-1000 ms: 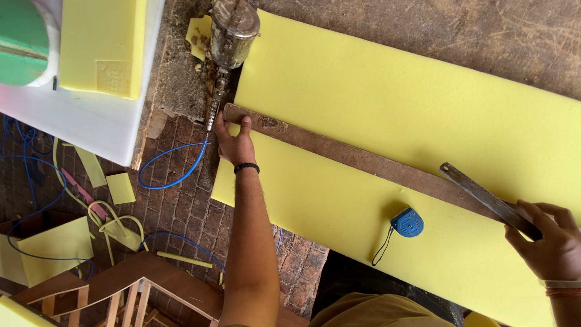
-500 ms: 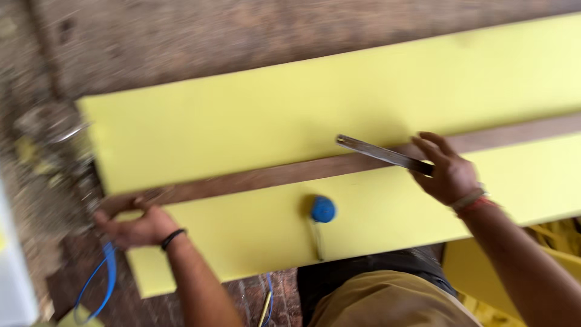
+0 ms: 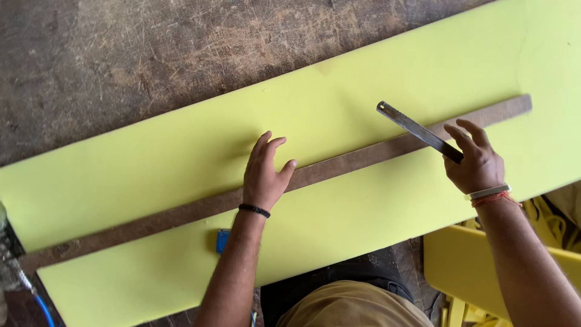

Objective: The person assembles large yellow foam shapes on a work table. They apply hot glue from a glue gun along a foam edge, press a foam strip into the joint and hold it, then measure a foam sheet with a tape measure and straightedge and cut the foam with a hand saw.

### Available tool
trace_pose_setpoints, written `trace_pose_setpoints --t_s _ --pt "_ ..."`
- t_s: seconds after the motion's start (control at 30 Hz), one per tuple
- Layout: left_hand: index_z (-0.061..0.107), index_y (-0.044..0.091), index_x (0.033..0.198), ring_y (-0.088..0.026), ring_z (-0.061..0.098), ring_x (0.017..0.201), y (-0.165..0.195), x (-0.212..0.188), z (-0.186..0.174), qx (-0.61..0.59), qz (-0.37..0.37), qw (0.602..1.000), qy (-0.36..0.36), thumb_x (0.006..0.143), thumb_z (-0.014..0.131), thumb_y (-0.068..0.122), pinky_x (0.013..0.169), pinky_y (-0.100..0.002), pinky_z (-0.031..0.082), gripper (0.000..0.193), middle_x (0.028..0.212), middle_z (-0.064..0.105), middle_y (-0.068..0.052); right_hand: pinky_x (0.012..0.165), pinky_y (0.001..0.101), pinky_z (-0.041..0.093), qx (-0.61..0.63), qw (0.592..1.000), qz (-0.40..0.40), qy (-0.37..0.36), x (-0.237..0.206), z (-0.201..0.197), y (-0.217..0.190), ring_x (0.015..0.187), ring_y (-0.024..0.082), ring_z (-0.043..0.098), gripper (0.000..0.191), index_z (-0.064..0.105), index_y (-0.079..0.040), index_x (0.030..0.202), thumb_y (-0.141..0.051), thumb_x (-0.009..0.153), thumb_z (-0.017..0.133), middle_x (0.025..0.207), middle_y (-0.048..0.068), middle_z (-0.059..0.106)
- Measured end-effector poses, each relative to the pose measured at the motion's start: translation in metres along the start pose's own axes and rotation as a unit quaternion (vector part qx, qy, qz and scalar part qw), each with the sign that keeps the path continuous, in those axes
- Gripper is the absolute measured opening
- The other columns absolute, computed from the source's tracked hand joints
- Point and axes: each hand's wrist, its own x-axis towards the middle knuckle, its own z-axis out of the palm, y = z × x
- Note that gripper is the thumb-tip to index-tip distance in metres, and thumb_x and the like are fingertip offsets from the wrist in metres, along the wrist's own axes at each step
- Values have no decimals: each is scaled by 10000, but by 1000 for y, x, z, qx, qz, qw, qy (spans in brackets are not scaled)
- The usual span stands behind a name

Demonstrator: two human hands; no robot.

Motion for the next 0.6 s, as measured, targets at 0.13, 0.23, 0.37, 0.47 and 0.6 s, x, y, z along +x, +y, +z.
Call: trace_pose_setpoints --t_s 0.13,0.23,0.37,0.47,0.6 --pt "607 72 1283 -403 376 1433 30 24 42 133 -113 985 5 762 874 288 1144 -534 365 624 1526 390 -230 747 403 605 27 994 -104 -33 51 9 38 1063 285 720 641 641 -212 1434 -150 819 811 1464 47 638" --pt "613 77 1291 -413 333 1448 25 32 46 186 -141 972 -5 781 886 336 1128 -604 316 634 1542 344 -215 757 388 604 38 989 -134 -54 59 22 38 1038 253 727 616 667 -191 1400 -201 815 859 1357 21 684" --pt "629 108 1273 -379 362 1457 14 35 42 171 -173 970 -4 766 890 369 1159 -571 343 627 1550 357 -176 738 357 606 61 983 -165 -53 67 26 35 998 211 736 526 722 -192 1252 -226 758 902 1264 -11 708" --pt "625 127 1267 -368 359 1456 12 34 40 142 -201 969 -10 732 904 381 1152 -522 384 655 1561 350 -156 726 352 604 69 981 -172 -61 72 25 35 967 203 736 511 735 -189 1219 -221 742 913 1222 -16 711" --pt "622 136 1280 -361 385 1452 14 34 42 146 -191 971 6 707 922 334 1157 -496 401 676 1565 363 -147 725 351 607 81 977 -187 -57 76 23 36 964 207 735 524 737 -191 1208 -231 718 918 1217 -11 707"
